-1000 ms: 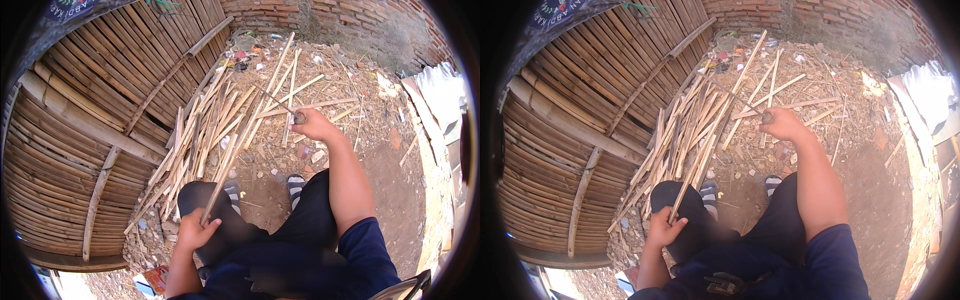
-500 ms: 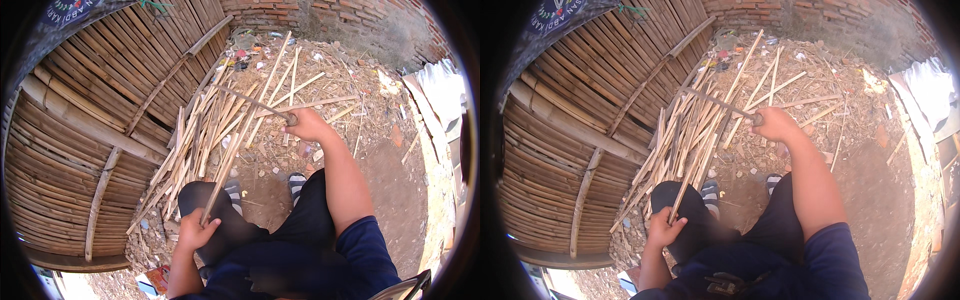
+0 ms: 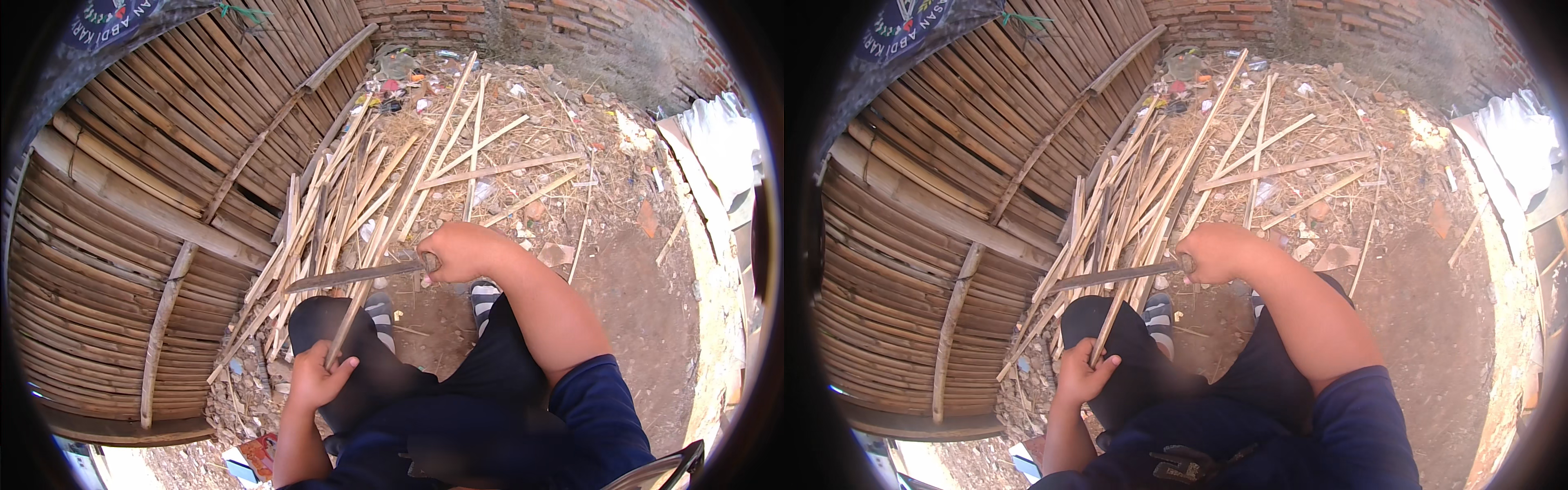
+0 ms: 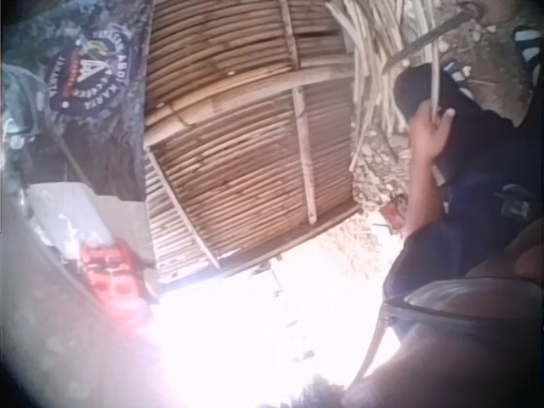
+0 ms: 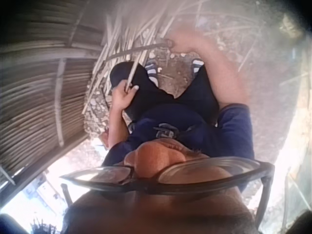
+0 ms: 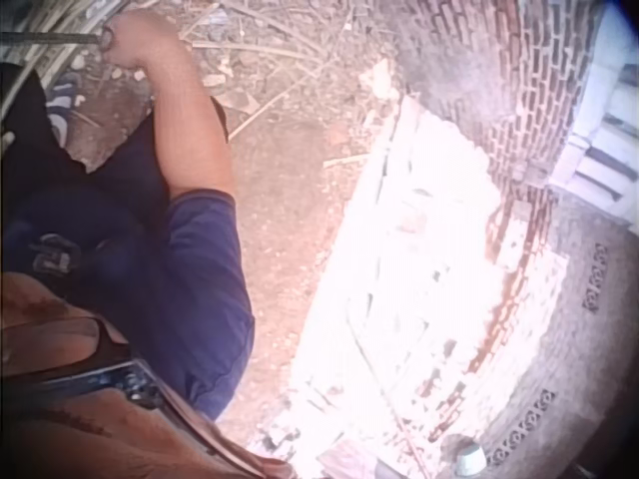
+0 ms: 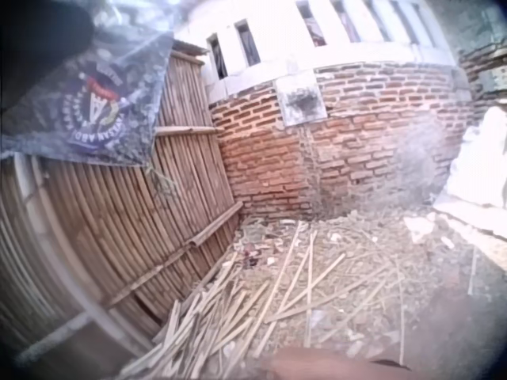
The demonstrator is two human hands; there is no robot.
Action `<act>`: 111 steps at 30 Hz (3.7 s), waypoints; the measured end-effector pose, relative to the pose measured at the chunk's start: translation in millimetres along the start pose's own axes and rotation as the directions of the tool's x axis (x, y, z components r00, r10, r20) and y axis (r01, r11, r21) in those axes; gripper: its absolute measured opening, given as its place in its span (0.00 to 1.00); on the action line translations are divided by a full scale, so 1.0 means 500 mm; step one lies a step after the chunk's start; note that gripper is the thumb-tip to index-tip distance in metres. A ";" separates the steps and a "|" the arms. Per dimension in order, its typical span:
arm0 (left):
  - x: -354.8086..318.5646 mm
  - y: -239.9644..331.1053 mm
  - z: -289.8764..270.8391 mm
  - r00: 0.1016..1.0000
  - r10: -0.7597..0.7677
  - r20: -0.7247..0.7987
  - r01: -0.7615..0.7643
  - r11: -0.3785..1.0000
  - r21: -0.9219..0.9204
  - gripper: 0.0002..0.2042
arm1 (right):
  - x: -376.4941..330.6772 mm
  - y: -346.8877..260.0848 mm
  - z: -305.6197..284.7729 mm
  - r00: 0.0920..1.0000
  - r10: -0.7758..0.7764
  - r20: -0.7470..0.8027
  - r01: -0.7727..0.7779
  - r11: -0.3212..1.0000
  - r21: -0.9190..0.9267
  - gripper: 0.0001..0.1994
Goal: The person whittles a thin piece of bamboo with a machete while sitting on the ground, periodically stopping to hold and inspect the bamboo strip.
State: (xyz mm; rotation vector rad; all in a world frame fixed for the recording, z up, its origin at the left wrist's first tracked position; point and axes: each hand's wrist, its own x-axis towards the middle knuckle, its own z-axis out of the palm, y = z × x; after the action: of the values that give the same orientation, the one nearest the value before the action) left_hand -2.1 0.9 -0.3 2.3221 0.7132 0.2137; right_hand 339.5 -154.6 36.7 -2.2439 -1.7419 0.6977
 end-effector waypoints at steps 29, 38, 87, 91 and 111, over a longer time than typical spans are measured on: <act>0.000 0.012 -0.003 1.000 0.019 -0.013 -0.019 1.000 0.000 0.17 | -0.008 0.178 -0.037 0.854 0.352 -0.382 -0.211 0.908 0.363 0.27; 0.003 0.006 0.005 1.000 0.011 0.002 -0.011 1.000 -0.028 0.15 | -0.026 0.131 -0.020 0.941 0.225 -0.252 -0.176 0.963 0.202 0.27; -0.001 0.002 0.001 1.000 -0.012 0.003 0.012 1.000 0.004 0.16 | 0.007 0.002 0.009 0.999 -0.032 0.007 0.032 0.998 0.052 0.28; -0.005 0.005 0.000 1.000 0.028 -0.013 -0.029 1.000 -0.012 0.14 | 0.008 0.034 -0.003 0.998 -0.018 -0.062 0.026 0.991 0.128 0.28; -0.006 0.003 0.000 0.999 0.029 -0.045 -0.030 0.999 -0.020 0.15 | 0.006 0.026 0.010 0.986 -0.131 -0.099 0.138 0.988 0.075 0.25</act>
State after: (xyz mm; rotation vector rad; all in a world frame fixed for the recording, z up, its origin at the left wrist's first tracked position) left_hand -4.0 -1.6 0.6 2.3153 0.6959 0.2860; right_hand 348.7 -155.7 25.8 -2.0489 -1.7672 0.6132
